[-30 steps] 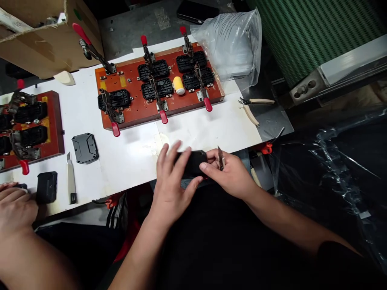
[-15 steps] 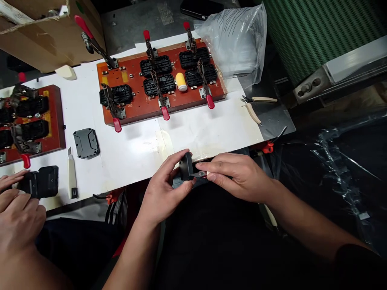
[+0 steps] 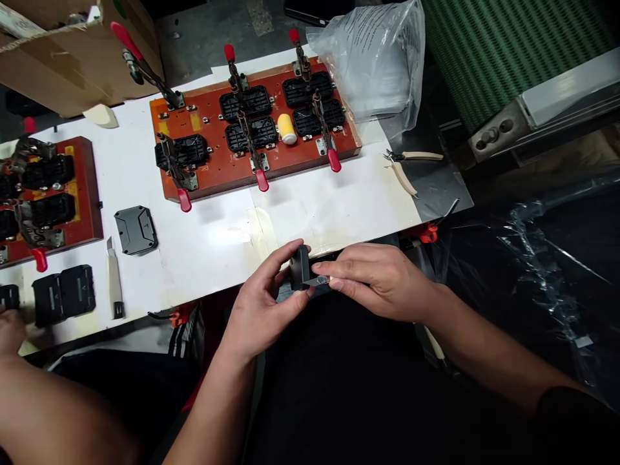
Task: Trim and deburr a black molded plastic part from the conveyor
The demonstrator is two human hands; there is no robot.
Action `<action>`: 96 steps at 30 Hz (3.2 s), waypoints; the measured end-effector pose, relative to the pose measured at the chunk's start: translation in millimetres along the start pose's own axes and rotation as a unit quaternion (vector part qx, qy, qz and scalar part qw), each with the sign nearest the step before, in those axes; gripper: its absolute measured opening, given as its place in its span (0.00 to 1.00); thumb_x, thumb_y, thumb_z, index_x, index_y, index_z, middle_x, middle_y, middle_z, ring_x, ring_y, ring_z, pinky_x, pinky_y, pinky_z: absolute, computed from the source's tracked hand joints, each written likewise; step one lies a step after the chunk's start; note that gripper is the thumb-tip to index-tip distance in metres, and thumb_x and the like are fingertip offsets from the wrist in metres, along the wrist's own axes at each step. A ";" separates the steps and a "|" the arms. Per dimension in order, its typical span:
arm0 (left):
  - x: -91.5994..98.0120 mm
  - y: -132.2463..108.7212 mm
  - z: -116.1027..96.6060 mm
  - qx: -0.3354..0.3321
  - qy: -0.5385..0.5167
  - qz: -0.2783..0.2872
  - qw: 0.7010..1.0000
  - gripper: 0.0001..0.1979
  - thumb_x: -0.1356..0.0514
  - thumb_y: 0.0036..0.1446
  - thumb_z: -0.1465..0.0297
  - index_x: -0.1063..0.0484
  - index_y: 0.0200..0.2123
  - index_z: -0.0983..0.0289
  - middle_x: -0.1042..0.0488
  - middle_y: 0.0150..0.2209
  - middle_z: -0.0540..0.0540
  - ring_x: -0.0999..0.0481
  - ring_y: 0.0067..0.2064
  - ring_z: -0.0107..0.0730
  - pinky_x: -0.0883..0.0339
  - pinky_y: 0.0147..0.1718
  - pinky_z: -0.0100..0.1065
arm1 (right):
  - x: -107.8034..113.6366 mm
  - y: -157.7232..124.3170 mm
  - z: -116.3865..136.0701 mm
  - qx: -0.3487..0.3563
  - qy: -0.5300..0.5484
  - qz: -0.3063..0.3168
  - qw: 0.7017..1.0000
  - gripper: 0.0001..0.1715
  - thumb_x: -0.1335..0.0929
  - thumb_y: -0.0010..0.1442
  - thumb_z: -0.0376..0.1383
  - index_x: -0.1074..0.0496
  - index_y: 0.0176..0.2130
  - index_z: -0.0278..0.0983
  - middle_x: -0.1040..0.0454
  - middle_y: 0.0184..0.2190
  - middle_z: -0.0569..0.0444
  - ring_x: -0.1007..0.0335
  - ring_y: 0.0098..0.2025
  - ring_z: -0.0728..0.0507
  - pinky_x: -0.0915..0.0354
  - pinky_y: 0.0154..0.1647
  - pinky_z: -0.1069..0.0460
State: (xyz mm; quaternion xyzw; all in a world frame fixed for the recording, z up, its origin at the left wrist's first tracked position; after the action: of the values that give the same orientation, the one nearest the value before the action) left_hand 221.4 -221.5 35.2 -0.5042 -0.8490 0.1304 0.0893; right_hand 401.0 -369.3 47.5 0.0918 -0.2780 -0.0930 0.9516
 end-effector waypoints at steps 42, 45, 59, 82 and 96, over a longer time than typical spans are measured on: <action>-7.4 -1.0 -10.0 -0.036 -0.013 0.041 0.998 0.30 0.28 0.60 0.70 0.28 0.63 0.53 0.27 0.63 0.57 0.26 0.63 0.48 0.32 0.67 0.48 | 17.2 13.8 -38.1 -0.183 -0.081 -0.092 0.975 0.20 0.37 0.78 0.41 0.26 0.63 0.43 0.21 0.53 0.51 0.25 0.55 0.39 0.29 0.57 0.46; 4.6 5.0 -4.4 -0.027 0.000 -0.020 0.999 0.31 0.28 0.60 0.64 0.31 0.65 0.54 0.27 0.62 0.59 0.27 0.64 0.49 0.32 0.65 0.48 | 25.1 14.3 -54.7 -0.187 -0.175 -0.086 0.963 0.24 0.39 0.76 0.36 0.29 0.66 0.40 0.22 0.50 0.46 0.25 0.52 0.36 0.29 0.55 0.42; 59.3 49.8 31.7 -0.130 0.338 -0.255 0.897 0.36 0.39 0.68 0.54 0.48 0.72 0.56 0.44 0.72 0.67 0.36 0.69 0.57 0.30 0.61 0.59 | 61.2 201.6 -48.6 -0.160 -0.350 -0.007 0.923 0.20 0.38 0.76 0.39 0.29 0.62 0.37 0.26 0.57 0.43 0.27 0.57 0.35 0.32 0.58 0.44; 25.4 61.5 40.2 -0.187 0.438 -0.130 0.869 0.38 0.34 0.64 0.59 0.41 0.71 0.65 0.41 0.73 0.64 0.46 0.75 0.54 0.57 0.76 0.59 | -44.4 70.8 -62.5 -0.111 -0.068 -0.103 0.986 0.15 0.29 0.69 0.34 0.30 0.54 0.44 0.30 0.50 0.49 0.27 0.42 0.43 0.26 0.38 0.48; 29.2 62.1 39.5 -0.171 0.414 -0.119 0.886 0.36 0.36 0.64 0.59 0.37 0.70 0.67 0.41 0.73 0.62 0.45 0.75 0.56 0.56 0.75 0.60 | -41.5 74.3 -58.9 -0.073 -0.134 -0.050 0.987 0.21 0.31 0.71 0.31 0.31 0.61 0.43 0.25 0.53 0.46 0.27 0.56 0.37 0.28 0.57 0.39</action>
State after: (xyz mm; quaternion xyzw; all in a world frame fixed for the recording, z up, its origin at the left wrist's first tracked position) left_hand 248.0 -172.6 -21.0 -0.4146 -0.7978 -0.2495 0.3598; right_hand 408.1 -280.9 -5.7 0.0226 -0.3904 -0.1719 0.9042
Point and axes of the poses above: each hand's wrist, its own y-axis towards the middle knuckle, its own x-axis out of the back of the hand, z = x × y, the point moved 2 cm from there along y, towards the middle knuckle
